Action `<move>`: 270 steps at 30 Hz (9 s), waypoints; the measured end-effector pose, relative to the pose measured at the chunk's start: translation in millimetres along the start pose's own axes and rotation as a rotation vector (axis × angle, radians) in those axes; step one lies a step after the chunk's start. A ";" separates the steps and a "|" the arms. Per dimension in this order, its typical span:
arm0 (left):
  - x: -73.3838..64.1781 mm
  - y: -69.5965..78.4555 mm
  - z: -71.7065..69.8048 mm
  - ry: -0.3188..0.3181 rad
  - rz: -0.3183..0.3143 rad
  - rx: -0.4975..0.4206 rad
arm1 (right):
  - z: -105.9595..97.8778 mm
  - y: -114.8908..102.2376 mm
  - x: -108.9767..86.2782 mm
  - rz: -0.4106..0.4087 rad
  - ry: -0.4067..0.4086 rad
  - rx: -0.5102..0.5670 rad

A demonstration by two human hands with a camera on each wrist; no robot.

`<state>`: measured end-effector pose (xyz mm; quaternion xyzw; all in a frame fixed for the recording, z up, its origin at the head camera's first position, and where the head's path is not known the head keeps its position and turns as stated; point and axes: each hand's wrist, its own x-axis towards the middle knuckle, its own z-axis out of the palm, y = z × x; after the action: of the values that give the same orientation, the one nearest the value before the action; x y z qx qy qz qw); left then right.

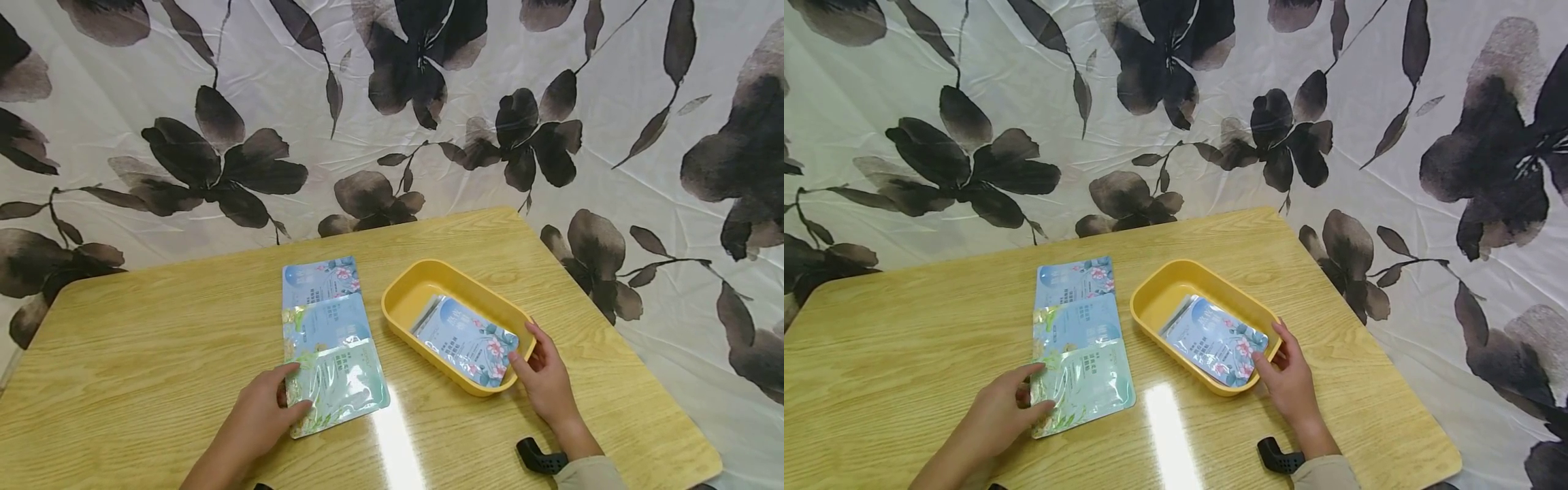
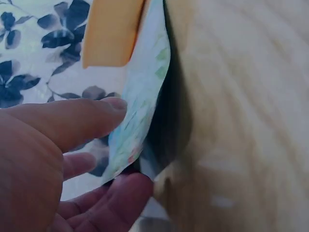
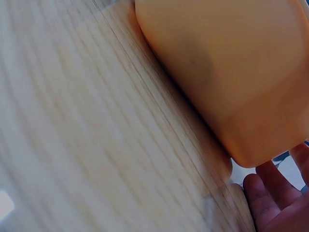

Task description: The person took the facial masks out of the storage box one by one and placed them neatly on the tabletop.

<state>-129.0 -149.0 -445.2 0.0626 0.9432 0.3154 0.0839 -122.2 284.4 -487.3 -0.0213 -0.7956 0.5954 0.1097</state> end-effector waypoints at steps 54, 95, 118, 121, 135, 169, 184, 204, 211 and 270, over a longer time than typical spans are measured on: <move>128.3 192.4 83.9 -0.294 0.227 0.145 | 2.3 2.3 0.5 0.008 0.013 -0.006; 133.7 185.3 82.6 -0.320 0.286 0.030 | 0.5 1.3 -0.2 0.002 0.006 -0.021; 138.4 169.9 62.2 -0.394 0.237 -0.307 | 0.1 0.6 -1.8 0.046 -0.003 -0.051; 137.9 165.1 55.2 -0.375 0.245 -0.378 | 0.4 0.4 -1.7 0.044 0.002 -0.051; 140.0 129.1 7.4 -0.278 0.195 -0.502 | 0.2 4.4 -1.0 -0.020 0.007 -0.066; 108.7 -36.2 -103.8 0.074 -0.043 -0.517 | 2.6 4.0 -1.0 -0.031 0.025 -0.021; 107.2 -84.3 -109.5 0.072 -0.214 -0.698 | 2.9 2.3 -1.5 -0.018 0.030 -0.026; 114.8 -117.2 -114.5 0.132 -0.252 -0.607 | 2.2 4.5 -0.7 -0.025 0.031 -0.012; 119.0 -119.4 -117.0 0.120 -0.261 -0.574 | 2.6 4.8 -0.6 -0.032 0.028 0.000; 128.9 -113.4 -114.1 0.058 -0.285 -0.204 | 3.0 1.8 -1.6 -0.028 0.033 -0.021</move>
<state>-285.0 -283.6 -439.3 -0.0899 0.9077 0.3958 0.1064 -121.4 281.8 -490.1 -0.0211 -0.8002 0.5848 0.1308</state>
